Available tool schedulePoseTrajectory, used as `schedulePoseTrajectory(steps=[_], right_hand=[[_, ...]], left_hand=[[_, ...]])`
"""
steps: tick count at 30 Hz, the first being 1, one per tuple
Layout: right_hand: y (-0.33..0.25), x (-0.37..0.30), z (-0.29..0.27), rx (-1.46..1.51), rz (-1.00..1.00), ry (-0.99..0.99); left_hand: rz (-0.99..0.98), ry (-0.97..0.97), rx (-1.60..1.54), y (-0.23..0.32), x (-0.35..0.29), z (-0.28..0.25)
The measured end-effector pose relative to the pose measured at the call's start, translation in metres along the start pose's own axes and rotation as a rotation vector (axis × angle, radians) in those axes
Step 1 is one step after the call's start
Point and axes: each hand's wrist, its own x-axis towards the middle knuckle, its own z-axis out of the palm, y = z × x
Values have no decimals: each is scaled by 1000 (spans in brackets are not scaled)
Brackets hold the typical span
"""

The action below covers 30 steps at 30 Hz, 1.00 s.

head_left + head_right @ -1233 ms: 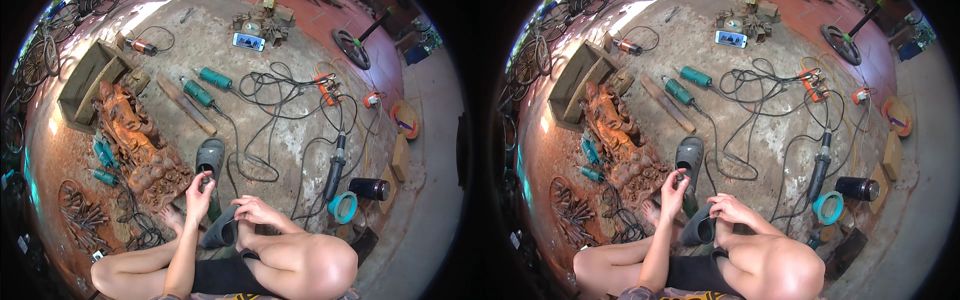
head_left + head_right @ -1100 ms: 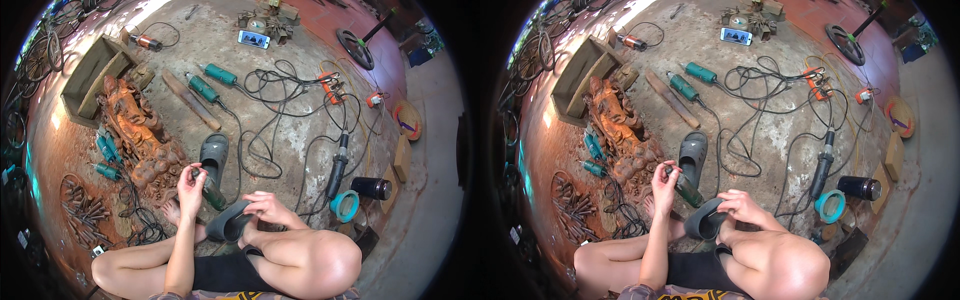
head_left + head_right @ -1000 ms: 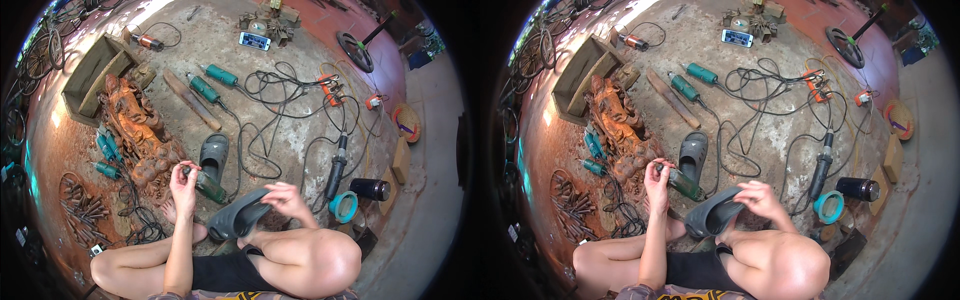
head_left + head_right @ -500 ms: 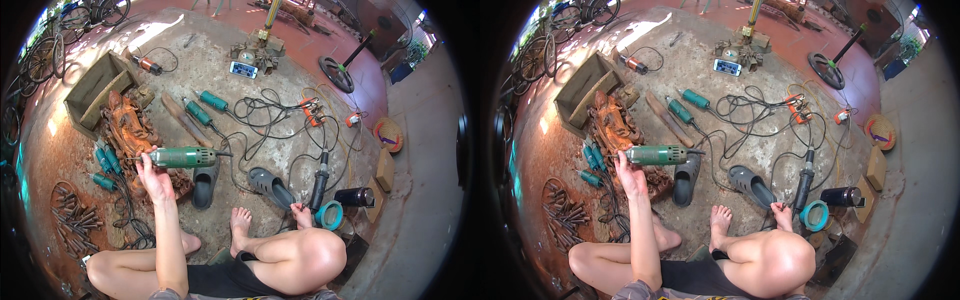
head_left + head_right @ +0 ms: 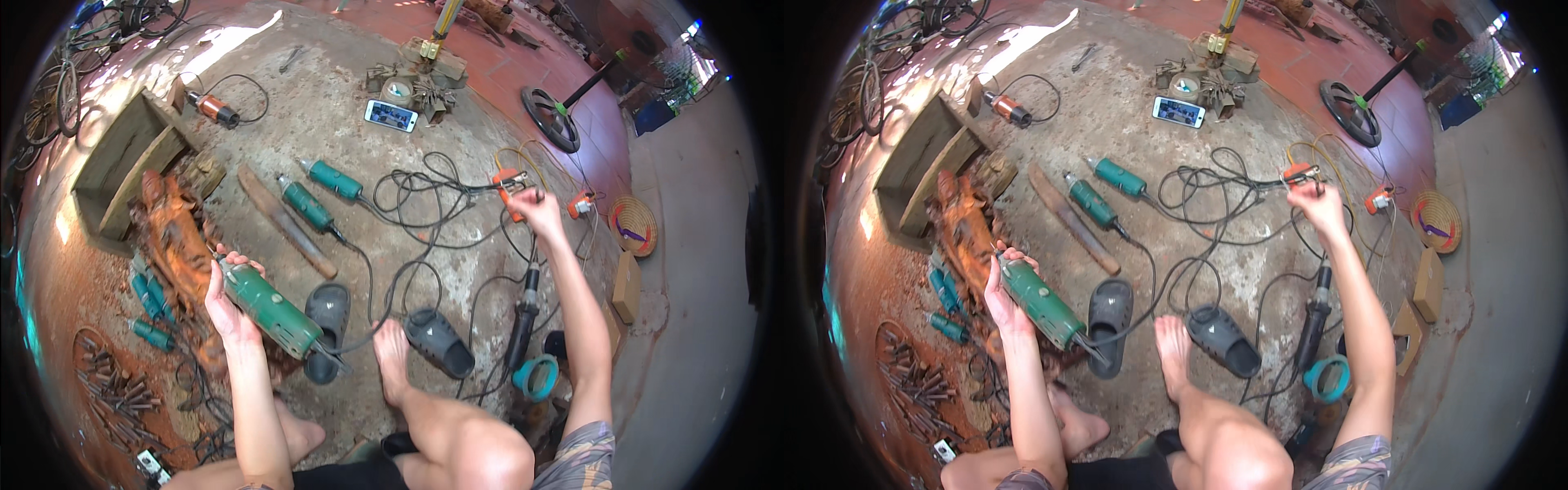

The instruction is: The person sits on the floor and uses a rotary carving tool to shape a large, ornate wooden sculpture. They adjust the tool and work on different sections of the wood, removing material to refine the carved details.

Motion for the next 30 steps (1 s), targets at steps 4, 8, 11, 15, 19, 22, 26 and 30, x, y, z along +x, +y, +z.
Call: schedulePoseTrajectory(steps=[4, 8, 11, 15, 19, 22, 26, 30], right_hand=[[-32, 141, 43, -208, -87, 95], [-25, 234, 92, -85, -99, 123], [-16, 291, 125, -170, -49, 152], [-7, 358, 167, -255, -15, 218], [4, 398, 193, -289, 44, 298], [5, 417, 206, -352, 65, 318], [-5, 426, 203, -382, 102, 274], [-25, 427, 186, -379, -6, 323]], left_hand=[[-6, 179, 441, -33, 83, -3], [-43, 321, 634, -78, 120, -14], [-139, 413, 646, -90, 111, -25], [-192, 520, 698, -89, 92, -37], [-173, 597, 673, -87, 89, -41], [-144, 641, 665, -87, 86, -42], [-124, 621, 678, -86, 84, -47], [-118, 649, 634, -83, 84, -56]])
